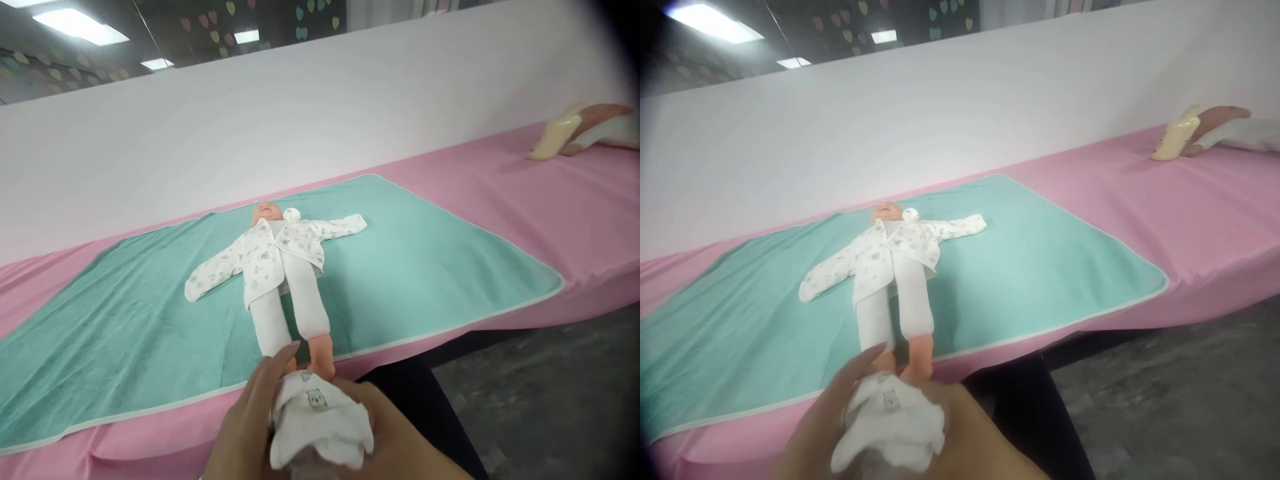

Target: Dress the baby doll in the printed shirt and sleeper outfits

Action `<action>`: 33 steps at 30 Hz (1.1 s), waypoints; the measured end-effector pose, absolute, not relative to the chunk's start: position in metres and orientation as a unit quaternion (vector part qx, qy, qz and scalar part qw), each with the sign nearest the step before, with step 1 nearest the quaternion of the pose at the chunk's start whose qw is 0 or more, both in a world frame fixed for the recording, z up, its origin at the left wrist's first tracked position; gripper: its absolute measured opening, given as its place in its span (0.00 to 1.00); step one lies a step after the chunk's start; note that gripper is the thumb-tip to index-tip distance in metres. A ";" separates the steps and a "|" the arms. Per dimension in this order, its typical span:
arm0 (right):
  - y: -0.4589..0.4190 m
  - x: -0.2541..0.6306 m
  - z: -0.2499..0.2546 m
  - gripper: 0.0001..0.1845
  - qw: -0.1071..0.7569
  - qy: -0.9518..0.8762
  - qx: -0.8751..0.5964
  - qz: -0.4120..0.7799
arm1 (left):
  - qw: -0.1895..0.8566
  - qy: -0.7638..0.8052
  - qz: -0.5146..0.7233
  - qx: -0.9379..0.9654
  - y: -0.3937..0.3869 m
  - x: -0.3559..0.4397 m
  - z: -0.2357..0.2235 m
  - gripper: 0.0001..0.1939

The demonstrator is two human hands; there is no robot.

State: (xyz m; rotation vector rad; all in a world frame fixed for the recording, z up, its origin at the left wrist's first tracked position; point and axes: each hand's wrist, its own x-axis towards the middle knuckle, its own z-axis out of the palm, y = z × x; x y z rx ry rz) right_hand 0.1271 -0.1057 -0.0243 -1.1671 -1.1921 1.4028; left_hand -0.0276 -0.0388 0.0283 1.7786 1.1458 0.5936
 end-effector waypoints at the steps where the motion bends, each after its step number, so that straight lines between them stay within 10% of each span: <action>1: -0.096 0.131 -0.025 0.06 0.478 -0.490 -0.492 0.538 | 0.417 0.465 0.226 0.748 -0.036 -0.025 0.029 0.26; 7: -0.076 0.142 -0.033 0.05 0.455 -0.513 -0.659 0.310 | 0.264 0.483 0.091 0.830 -0.028 -0.009 0.018 0.24; 16: -0.064 0.159 -0.001 0.09 0.552 -0.471 -0.545 0.421 | 0.500 0.476 0.227 0.687 -0.008 -0.003 0.037 0.17; 25: -0.026 0.195 -0.003 0.06 0.484 -0.636 -0.531 0.280 | 0.439 0.448 0.141 0.766 0.032 -0.004 0.053 0.19; 33: -0.020 0.205 -0.028 0.12 0.312 -0.754 -0.576 0.056 | 0.136 0.370 0.067 0.917 0.025 -0.006 0.029 0.20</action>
